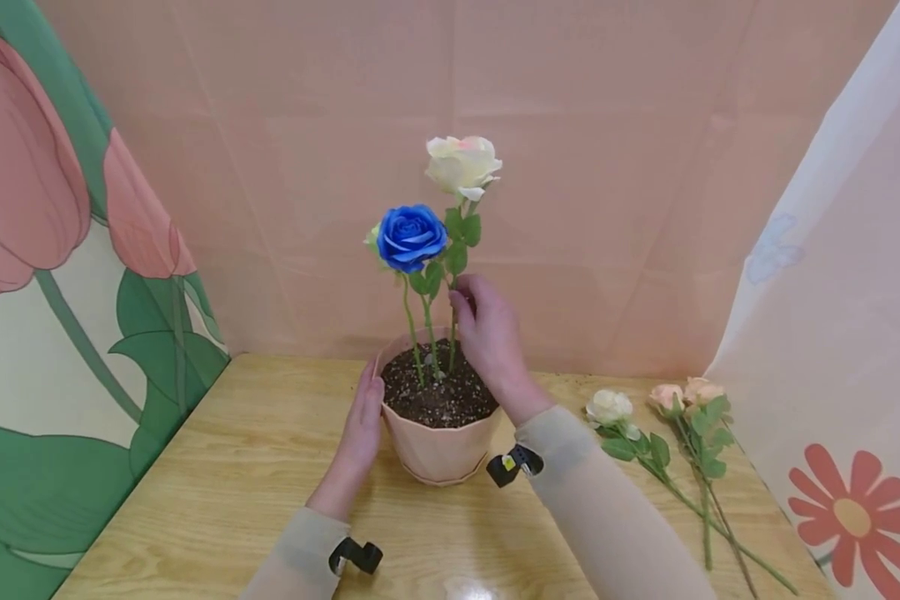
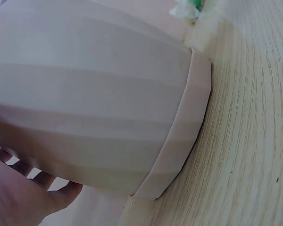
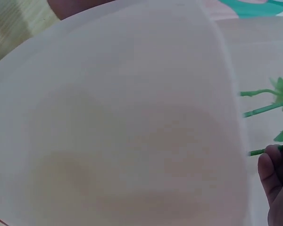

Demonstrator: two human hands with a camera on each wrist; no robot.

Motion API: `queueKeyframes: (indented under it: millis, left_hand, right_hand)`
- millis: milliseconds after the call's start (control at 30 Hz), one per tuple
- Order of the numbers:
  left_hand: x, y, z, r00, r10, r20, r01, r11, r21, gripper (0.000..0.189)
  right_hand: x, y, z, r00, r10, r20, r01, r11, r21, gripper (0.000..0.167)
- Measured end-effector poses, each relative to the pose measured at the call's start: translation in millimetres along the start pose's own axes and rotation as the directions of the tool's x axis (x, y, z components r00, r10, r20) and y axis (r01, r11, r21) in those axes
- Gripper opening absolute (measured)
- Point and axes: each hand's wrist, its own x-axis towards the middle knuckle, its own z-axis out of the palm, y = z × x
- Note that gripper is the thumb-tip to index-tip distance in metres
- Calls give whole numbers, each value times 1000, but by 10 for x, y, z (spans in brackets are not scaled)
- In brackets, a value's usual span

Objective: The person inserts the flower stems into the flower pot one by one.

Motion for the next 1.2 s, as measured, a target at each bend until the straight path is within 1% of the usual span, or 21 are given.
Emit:
queueKeyframes:
  millis: [400, 633, 933, 1033, 1200]
  left_hand:
    - [-7, -57, -24, 1000, -2, -8, 2, 1000, 4, 67]
    - [22, -75, -23, 1000, 10, 1, -10, 1000, -13, 62]
    - [-9, -7, -26, 1000, 0, -22, 1, 1000, 18, 64]
    - [-8, 13, -15, 1000, 4, -22, -4, 1000, 18, 65]
    - [5, 9, 13, 1000, 11, -15, -11, 1000, 17, 67]
  right_hand:
    - [-124, 95, 147, 1000, 21, 14, -21, 999, 27, 13]
    - [-166, 126, 188, 1000, -4, 5, 4, 1000, -20, 14]
    - [-180, 162, 179, 1000, -5, 8, 5, 999, -35, 11]
    - [-176, 158, 175, 1000, -4, 14, 5, 999, -47, 10]
    - [-176, 159, 166, 999, -25, 28, 27, 996, -80, 8]
